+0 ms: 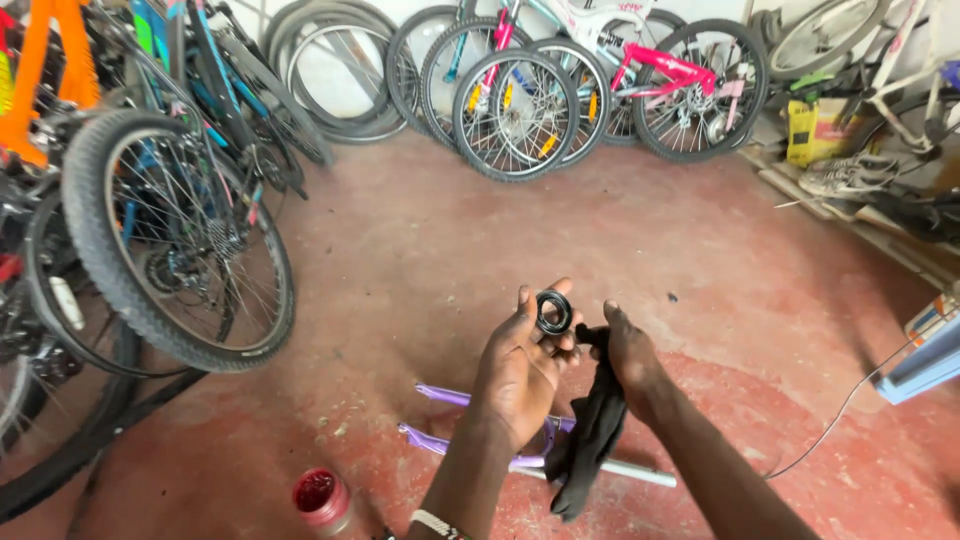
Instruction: Cleaning a bicycle fork and its headset bearing using a cloth
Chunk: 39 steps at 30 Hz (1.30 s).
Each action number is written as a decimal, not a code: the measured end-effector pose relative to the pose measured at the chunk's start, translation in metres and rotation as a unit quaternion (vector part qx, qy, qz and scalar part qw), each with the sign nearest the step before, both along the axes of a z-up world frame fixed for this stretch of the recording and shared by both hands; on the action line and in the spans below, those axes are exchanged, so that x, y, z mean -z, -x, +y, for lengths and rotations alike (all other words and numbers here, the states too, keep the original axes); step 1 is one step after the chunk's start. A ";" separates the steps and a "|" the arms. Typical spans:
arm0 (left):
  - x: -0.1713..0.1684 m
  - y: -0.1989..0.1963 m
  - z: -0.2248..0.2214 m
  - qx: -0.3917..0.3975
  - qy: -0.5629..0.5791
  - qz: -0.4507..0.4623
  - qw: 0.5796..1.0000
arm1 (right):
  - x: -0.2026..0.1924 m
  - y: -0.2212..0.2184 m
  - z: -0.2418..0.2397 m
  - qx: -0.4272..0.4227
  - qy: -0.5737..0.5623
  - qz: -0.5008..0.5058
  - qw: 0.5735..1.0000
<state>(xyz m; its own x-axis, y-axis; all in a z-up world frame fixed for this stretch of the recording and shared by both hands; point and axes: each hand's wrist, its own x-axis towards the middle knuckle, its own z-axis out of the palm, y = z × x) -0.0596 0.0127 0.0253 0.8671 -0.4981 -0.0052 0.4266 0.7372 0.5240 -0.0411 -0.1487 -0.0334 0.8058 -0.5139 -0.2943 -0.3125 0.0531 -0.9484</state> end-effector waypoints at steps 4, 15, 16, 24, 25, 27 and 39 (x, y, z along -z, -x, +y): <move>-0.033 0.038 0.038 -0.018 -0.007 -0.019 1.000 | -0.090 0.072 0.029 0.012 0.048 -0.029 0.998; -0.057 0.052 0.060 -0.045 -0.022 0.008 0.999 | -0.126 0.103 0.084 -0.060 0.094 -0.348 0.931; -0.054 0.047 0.058 -0.046 -0.021 0.007 0.999 | -0.126 0.098 0.084 -0.061 0.095 -0.348 0.931; -0.027 -0.006 0.028 -0.053 0.056 -0.004 0.997 | -0.116 0.056 0.071 0.031 0.271 -0.212 0.939; -0.022 -0.011 0.022 -0.053 0.056 0.001 0.997 | -0.112 0.051 0.070 0.030 0.272 -0.207 0.939; -0.016 -0.019 0.015 -0.084 0.058 0.055 0.993 | -0.108 0.043 0.070 0.033 0.283 -0.234 0.930; -0.014 -0.028 0.016 -0.060 0.082 0.029 0.994 | -0.088 0.042 0.077 -0.054 0.393 -0.294 0.870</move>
